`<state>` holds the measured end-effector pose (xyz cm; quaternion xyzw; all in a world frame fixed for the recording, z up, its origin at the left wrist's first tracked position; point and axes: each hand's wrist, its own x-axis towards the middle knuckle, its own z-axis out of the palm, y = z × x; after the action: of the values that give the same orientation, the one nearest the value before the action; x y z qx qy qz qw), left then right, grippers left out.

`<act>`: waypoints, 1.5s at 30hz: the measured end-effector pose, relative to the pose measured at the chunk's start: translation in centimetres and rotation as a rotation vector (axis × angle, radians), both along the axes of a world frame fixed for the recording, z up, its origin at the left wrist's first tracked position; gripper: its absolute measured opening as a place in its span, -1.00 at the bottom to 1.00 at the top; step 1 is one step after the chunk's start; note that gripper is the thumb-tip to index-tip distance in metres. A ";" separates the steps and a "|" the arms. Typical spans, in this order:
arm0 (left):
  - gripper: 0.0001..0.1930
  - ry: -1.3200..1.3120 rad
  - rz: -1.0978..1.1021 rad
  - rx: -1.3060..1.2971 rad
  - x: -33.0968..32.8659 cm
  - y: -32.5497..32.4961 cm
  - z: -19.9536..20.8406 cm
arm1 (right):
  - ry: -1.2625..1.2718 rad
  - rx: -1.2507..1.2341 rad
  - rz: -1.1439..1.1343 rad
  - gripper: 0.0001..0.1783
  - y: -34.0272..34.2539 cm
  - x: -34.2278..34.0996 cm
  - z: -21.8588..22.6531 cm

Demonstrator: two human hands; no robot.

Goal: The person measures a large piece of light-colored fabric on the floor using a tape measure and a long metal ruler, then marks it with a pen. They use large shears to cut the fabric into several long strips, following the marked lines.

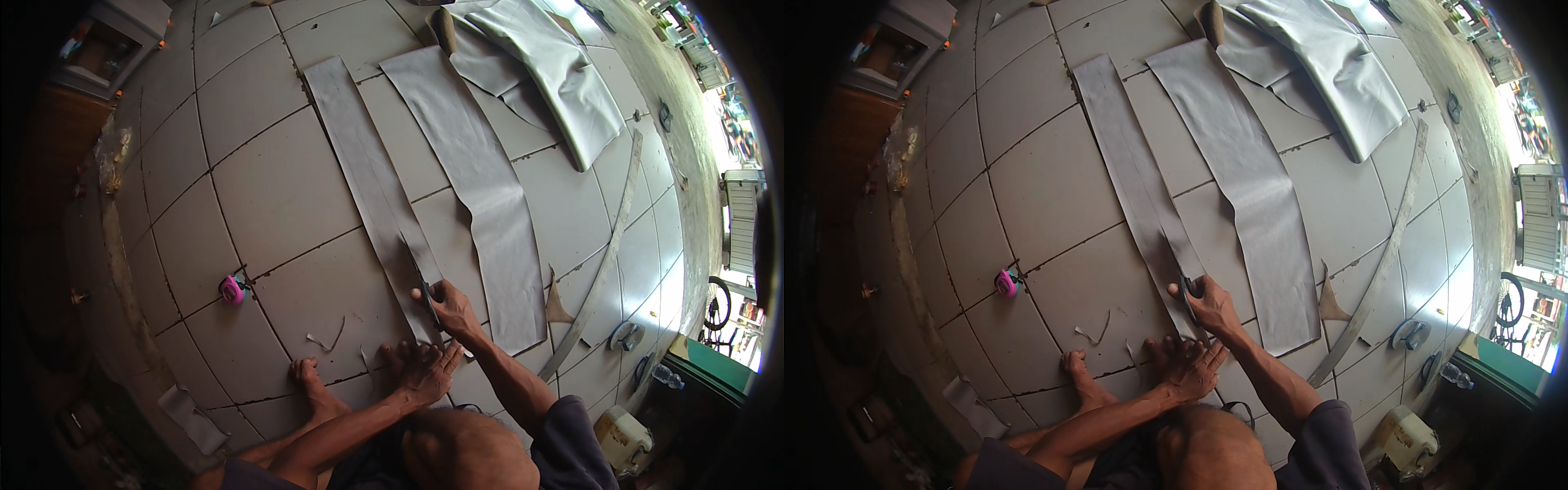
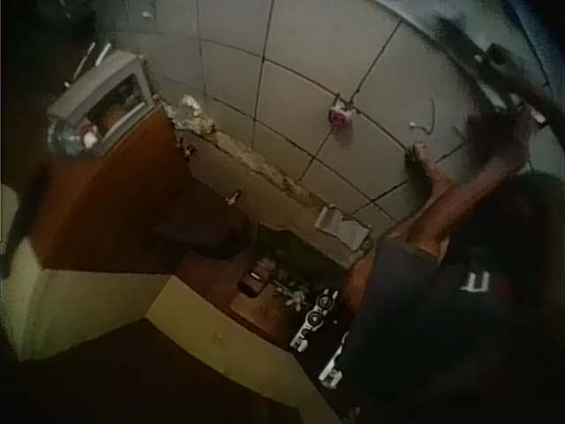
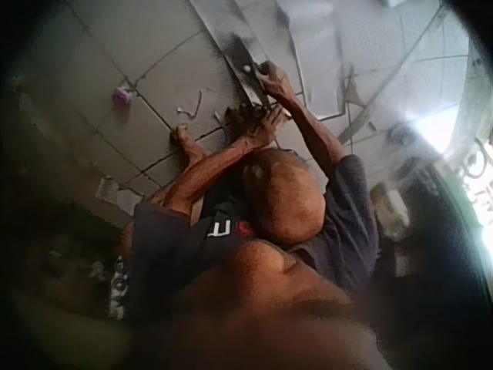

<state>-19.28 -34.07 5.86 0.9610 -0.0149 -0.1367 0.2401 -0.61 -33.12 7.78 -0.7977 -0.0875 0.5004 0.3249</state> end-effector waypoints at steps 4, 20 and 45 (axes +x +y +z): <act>-0.30 -0.010 0.020 -0.028 -0.2 -0.1 -0.3 | -0.042 -0.010 0.060 -0.04 0.6 0.4 -0.2; -0.27 -0.055 0.027 0.001 -0.6 -0.5 -0.9 | -0.038 0.031 0.003 -0.11 2.9 1.3 -0.8; -0.34 -0.156 0.061 0.060 -1.0 -1.1 -1.7 | -0.064 0.034 0.017 -0.13 6.5 3.0 -1.0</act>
<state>-20.26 -35.13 4.20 0.9755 0.0000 -0.0545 0.2131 2.40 -26.64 6.82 -0.8070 -0.1130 0.4758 0.3310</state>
